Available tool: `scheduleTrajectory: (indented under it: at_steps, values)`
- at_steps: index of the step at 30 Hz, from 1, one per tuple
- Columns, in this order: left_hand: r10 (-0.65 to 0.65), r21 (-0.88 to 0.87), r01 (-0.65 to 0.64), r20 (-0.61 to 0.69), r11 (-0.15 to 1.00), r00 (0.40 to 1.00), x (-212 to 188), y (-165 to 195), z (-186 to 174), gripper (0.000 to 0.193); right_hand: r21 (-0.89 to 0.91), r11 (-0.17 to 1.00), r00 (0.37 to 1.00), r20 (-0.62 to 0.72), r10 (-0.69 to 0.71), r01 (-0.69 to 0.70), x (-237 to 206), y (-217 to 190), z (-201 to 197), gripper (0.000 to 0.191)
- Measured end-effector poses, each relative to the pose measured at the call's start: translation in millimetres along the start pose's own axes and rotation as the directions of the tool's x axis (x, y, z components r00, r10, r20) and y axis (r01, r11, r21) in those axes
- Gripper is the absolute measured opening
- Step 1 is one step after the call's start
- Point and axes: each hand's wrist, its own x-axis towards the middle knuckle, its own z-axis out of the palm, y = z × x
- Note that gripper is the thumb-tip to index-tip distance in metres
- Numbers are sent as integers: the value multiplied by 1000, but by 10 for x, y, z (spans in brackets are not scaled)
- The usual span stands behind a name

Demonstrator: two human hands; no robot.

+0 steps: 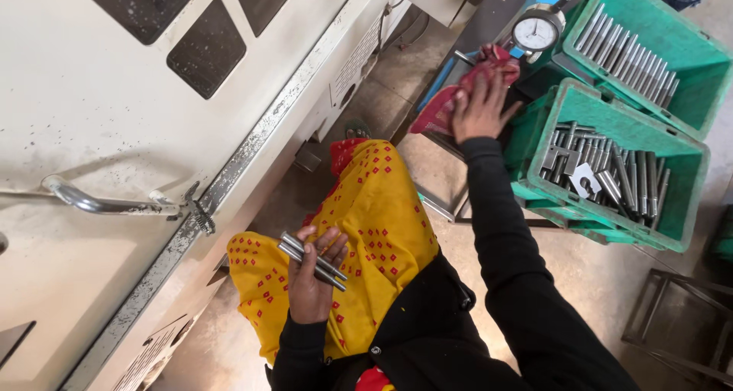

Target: The person opens a machine door, retrieves cylindrical metal parts from a green crate, and places them into slots inside the machine. They then close the door and repeat the process with additional parts.

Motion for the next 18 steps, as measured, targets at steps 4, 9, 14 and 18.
scheduleTrajectory:
  at_steps: [4, 9, 14, 18]
  values:
    - [51, 21, -50, -39, 999, 998, 8, -18, 9, 30, 8, 997, 997, 34, -72, 72, -296, -90, -79, 46]
    - [102, 57, -104, 39, 993, 994, 57, -70, 36, 27, 124, 972, 976, -122, -182, 197, -692, -318, -497, 43]
    - [-11, 61, 2, 154, 998, 988, 39, -110, -6, 29, 884, 255, 708, 467, -530, -392, -1452, -1054, -1025, 43]
    - [-88, -57, 117, 375, 991, 923, 32, -129, -41, 29, 981, 81, 522, 163, -837, -177, -2115, -1410, -960, 50]
